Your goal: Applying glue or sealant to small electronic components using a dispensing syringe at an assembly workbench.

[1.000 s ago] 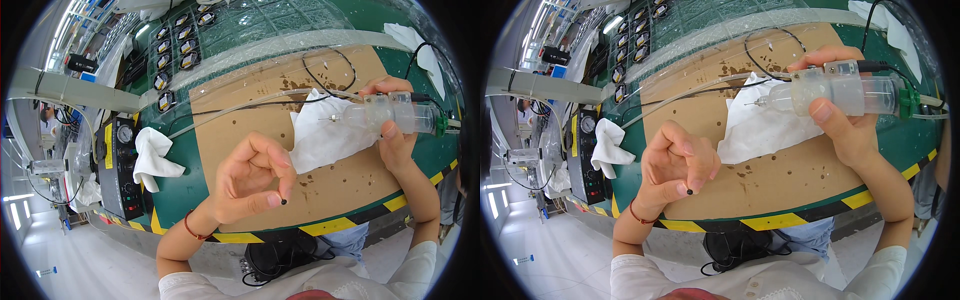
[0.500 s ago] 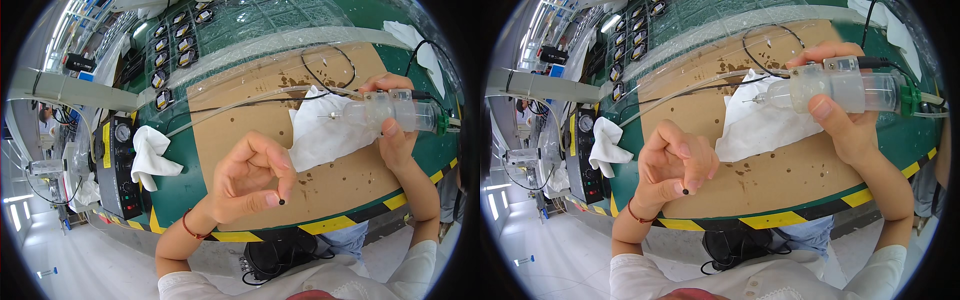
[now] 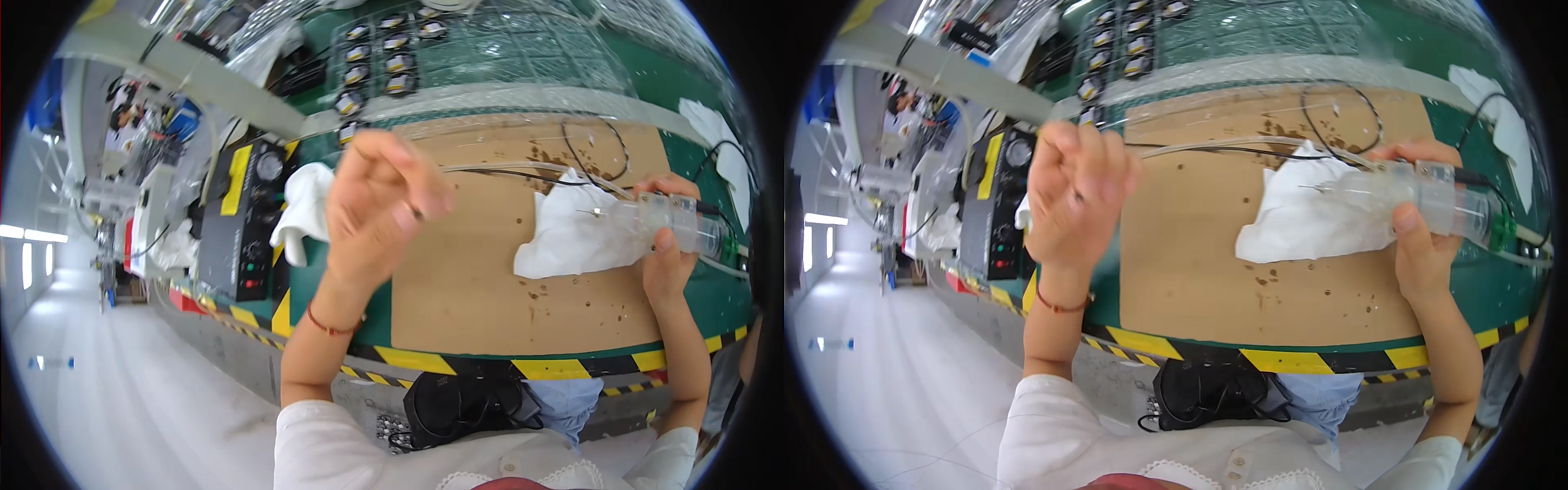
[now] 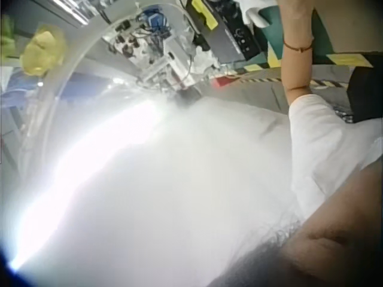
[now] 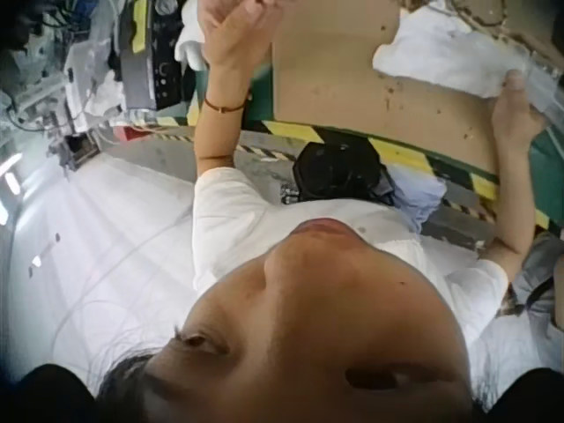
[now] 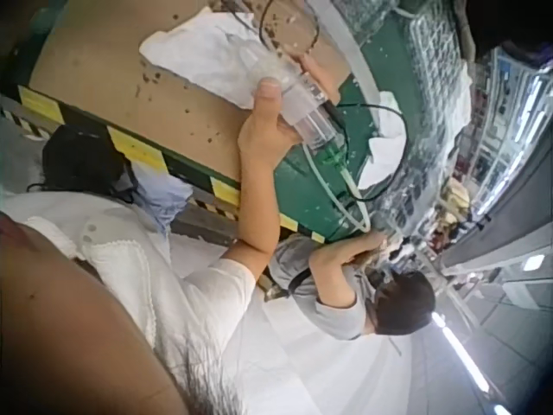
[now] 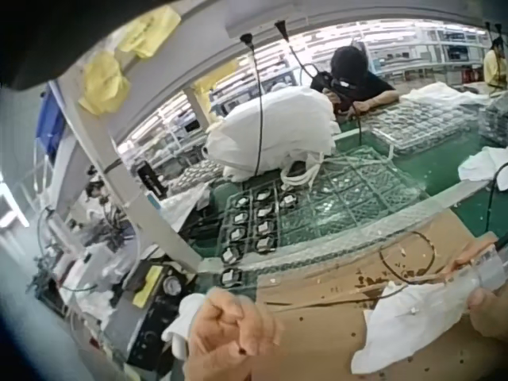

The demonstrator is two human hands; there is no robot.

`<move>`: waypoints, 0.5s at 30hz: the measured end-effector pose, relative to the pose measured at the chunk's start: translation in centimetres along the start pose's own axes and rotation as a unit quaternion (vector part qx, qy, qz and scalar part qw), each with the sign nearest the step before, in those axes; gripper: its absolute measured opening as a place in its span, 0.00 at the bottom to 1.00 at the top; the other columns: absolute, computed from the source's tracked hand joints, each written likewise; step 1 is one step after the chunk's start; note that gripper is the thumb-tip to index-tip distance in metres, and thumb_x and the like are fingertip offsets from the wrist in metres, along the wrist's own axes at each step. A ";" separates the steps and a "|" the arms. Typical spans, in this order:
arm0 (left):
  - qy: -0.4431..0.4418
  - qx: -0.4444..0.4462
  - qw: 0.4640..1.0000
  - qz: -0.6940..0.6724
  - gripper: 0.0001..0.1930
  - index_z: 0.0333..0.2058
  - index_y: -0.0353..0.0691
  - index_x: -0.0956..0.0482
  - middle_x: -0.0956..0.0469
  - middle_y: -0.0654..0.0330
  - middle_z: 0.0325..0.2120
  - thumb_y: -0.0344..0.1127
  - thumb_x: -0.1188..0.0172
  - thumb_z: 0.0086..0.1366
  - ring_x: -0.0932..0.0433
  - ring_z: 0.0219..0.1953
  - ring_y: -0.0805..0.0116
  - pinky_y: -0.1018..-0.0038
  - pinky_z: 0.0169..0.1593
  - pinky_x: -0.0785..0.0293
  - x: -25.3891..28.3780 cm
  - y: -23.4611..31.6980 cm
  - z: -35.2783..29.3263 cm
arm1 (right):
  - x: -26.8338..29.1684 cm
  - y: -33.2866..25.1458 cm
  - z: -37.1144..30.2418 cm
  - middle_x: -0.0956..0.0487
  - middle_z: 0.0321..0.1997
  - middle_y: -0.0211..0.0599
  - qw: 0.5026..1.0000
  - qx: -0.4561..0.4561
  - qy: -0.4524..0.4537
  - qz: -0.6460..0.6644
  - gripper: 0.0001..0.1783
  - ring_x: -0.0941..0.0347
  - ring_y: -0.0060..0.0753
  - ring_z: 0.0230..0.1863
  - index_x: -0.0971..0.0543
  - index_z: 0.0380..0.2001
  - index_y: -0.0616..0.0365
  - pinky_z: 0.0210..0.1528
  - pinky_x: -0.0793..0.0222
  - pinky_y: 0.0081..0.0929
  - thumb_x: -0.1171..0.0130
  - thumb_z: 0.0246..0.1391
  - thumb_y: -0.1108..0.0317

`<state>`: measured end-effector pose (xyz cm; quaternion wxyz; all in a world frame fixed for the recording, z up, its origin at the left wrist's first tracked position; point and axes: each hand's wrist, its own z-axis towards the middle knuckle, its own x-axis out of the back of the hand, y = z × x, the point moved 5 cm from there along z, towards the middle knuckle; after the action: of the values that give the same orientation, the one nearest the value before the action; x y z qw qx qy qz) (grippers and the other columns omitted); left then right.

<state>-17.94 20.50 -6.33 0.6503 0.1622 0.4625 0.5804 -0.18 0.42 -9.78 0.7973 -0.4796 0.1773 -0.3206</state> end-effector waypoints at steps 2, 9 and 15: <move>0.051 -0.014 0.996 0.073 0.15 0.38 0.35 0.39 0.32 0.59 0.25 0.23 0.48 0.51 0.33 0.30 0.69 0.74 0.36 0.35 1.9 2.4 0.5 | 0.3 -0.2 0.0 0.32 0.37 0.42 1.000 0.007 0.006 -0.007 0.27 0.37 0.31 0.42 0.38 0.40 0.60 0.47 0.43 0.28 0.45 0.42 0.55; 0.151 0.051 0.887 0.433 0.14 0.39 0.35 0.37 0.32 0.62 0.29 0.25 0.48 0.53 0.33 0.32 0.75 0.80 0.40 0.38 10.2 12.4 -1.0 | 0.1 -0.3 0.0 0.35 0.38 0.39 1.000 -0.005 0.009 -0.016 0.26 0.39 0.32 0.43 0.37 0.39 0.58 0.49 0.45 0.27 0.46 0.41 0.52; 0.234 0.148 0.793 0.542 0.13 0.38 0.35 0.36 0.31 0.63 0.29 0.24 0.48 0.53 0.33 0.32 0.78 0.85 0.39 0.37 13.5 15.3 -5.7 | 0.4 -0.1 -0.1 0.35 0.39 0.38 1.000 0.005 -0.011 -0.026 0.24 0.39 0.31 0.44 0.37 0.40 0.58 0.49 0.47 0.27 0.47 0.43 0.55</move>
<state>-33.09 35.06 -3.45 0.0686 0.3398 0.5170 0.7827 0.06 0.06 -9.76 0.7930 -0.4834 0.1547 -0.3370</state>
